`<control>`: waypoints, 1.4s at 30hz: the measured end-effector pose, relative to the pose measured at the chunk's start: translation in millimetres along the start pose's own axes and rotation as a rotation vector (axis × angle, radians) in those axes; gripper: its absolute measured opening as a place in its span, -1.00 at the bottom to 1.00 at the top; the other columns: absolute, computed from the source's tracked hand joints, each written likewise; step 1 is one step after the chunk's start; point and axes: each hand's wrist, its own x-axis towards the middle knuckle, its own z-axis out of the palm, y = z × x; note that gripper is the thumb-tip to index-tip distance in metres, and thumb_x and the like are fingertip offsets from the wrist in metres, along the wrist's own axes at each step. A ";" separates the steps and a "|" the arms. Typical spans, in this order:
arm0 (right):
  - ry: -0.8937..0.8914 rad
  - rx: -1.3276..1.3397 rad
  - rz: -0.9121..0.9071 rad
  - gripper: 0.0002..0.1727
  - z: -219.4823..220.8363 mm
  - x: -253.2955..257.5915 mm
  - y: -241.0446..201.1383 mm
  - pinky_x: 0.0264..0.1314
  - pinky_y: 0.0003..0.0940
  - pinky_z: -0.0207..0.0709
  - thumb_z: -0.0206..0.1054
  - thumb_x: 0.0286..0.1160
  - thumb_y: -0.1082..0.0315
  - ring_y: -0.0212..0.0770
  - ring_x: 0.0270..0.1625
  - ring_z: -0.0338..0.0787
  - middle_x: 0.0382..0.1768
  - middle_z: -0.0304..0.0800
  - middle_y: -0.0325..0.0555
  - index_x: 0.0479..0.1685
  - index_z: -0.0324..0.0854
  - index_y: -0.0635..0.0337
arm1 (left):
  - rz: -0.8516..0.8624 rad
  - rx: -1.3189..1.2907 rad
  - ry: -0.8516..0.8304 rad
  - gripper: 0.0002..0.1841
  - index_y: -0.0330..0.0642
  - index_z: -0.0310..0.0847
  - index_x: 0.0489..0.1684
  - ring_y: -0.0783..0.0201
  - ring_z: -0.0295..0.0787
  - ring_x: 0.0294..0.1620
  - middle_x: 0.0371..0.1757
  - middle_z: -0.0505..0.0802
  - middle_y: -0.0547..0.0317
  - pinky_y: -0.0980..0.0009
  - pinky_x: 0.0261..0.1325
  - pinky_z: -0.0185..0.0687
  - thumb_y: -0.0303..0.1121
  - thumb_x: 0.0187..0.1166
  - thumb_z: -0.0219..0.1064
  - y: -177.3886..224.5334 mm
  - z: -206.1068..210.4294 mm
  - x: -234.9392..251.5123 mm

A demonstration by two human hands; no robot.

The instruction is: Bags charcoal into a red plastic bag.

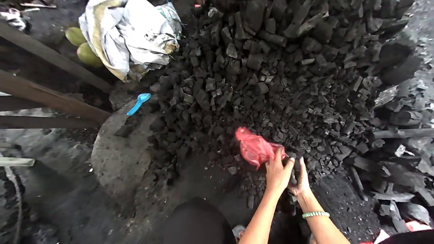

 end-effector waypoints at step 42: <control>-0.265 -1.914 -0.853 -0.49 112.9 54.0 -60.1 0.57 0.78 -0.11 0.39 0.60 0.37 0.42 0.84 0.05 0.78 0.26 0.15 0.57 0.61 -0.06 | -0.071 0.135 0.261 -0.28 -0.23 0.31 0.71 -0.14 0.55 0.54 0.54 0.58 -0.29 -0.09 0.54 0.47 -0.63 0.41 0.35 -27.5 -152.9 -30.2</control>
